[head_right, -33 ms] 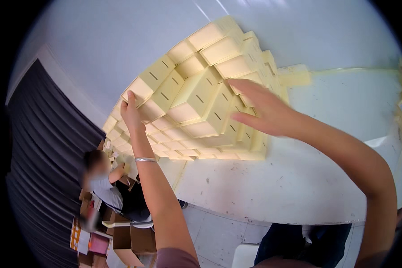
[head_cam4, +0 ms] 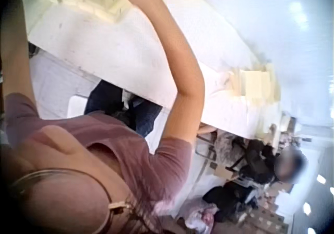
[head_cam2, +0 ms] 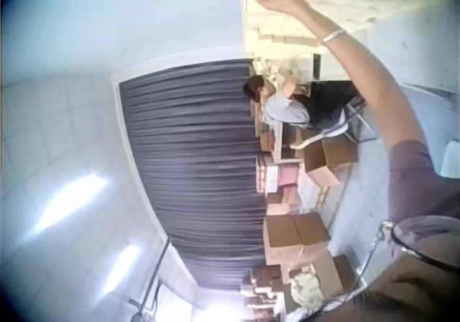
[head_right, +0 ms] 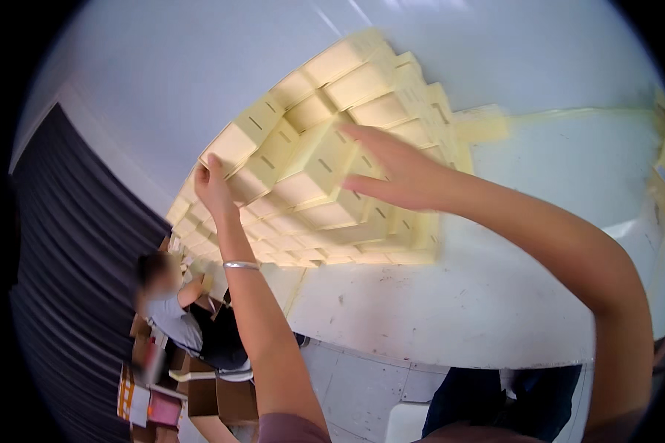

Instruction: The person repeatedly picks up small yellow boxes from a stack, opens them, places a white ribbon inside, and closes them. The person handles the boxes one at a time and places the finished boxes back on the table.

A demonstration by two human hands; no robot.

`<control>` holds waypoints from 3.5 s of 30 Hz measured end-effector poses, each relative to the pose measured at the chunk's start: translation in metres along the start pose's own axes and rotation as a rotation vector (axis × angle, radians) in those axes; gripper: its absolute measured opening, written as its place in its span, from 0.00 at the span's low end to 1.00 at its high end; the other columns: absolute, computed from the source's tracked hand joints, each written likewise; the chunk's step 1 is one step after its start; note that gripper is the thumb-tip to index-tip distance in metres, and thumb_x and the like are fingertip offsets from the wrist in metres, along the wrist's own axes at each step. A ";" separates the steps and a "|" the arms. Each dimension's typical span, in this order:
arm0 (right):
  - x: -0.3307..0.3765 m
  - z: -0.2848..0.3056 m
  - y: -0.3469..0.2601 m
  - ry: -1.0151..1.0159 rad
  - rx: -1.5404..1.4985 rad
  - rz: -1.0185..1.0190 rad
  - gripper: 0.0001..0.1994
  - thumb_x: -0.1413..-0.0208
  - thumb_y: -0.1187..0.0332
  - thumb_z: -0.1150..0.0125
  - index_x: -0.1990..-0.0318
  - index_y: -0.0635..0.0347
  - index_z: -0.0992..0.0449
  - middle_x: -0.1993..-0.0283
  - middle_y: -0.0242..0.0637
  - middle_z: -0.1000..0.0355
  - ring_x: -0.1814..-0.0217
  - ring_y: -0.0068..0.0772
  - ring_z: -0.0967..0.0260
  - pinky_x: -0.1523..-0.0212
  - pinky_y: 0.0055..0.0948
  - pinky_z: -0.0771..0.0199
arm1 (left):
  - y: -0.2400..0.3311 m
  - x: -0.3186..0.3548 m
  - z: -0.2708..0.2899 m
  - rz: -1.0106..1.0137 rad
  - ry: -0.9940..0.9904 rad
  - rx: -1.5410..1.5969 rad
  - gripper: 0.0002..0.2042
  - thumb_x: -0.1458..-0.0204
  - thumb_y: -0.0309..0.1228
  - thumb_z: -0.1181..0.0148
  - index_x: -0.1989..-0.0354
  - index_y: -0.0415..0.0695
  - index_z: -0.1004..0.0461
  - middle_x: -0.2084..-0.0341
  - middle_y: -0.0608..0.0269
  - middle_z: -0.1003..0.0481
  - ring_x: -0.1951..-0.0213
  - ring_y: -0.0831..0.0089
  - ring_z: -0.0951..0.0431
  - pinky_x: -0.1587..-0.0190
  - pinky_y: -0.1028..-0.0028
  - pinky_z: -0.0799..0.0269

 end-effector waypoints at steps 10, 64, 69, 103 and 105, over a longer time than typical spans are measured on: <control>-0.134 -0.032 0.032 0.530 -0.454 -0.305 0.23 0.52 0.56 0.46 0.55 0.68 0.34 0.59 0.55 0.32 0.59 0.47 0.33 0.57 0.39 0.34 | 0.039 0.033 -0.084 -0.416 -0.035 -0.561 0.21 0.45 0.41 0.53 0.48 0.39 0.35 0.51 0.49 0.33 0.51 0.58 0.33 0.49 0.66 0.40; 0.342 0.073 0.012 0.200 0.093 -0.687 0.25 0.53 0.67 0.40 0.47 0.62 0.39 0.51 0.47 0.38 0.50 0.48 0.39 0.52 0.33 0.35 | 0.008 0.364 -0.113 0.204 -1.024 -0.028 0.28 0.57 0.31 0.40 0.48 0.38 0.44 0.51 0.55 0.42 0.50 0.66 0.39 0.48 0.65 0.41; 0.320 0.069 0.047 0.257 0.073 -0.843 0.15 0.54 0.61 0.38 0.71 0.64 0.35 0.71 0.43 0.35 0.70 0.42 0.37 0.70 0.33 0.37 | 0.003 0.432 -0.077 0.588 -0.860 0.165 0.11 0.46 0.34 0.50 0.62 0.39 0.37 0.63 0.62 0.35 0.59 0.75 0.34 0.54 0.75 0.38; 0.233 0.134 0.068 -0.081 0.531 -0.577 0.13 0.52 0.66 0.42 0.63 0.65 0.32 0.63 0.44 0.32 0.58 0.40 0.34 0.59 0.31 0.32 | -0.014 0.386 -0.213 0.493 -1.132 0.547 0.25 0.56 0.24 0.39 0.52 0.40 0.46 0.53 0.56 0.40 0.49 0.65 0.37 0.47 0.66 0.38; 0.231 0.142 0.074 -0.042 0.258 -0.958 0.13 0.47 0.63 0.46 0.65 0.66 0.30 0.69 0.44 0.30 0.65 0.38 0.32 0.63 0.30 0.32 | -0.009 0.381 -0.212 0.569 -1.192 0.402 0.23 0.54 0.26 0.40 0.52 0.38 0.44 0.57 0.56 0.37 0.54 0.68 0.33 0.54 0.71 0.33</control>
Point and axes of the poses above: each hand's wrist, its own x-axis away from the middle knuckle, its own z-axis out of the back of the hand, y = z × x, the point moved 5 cm from there along -x, towards the middle knuckle
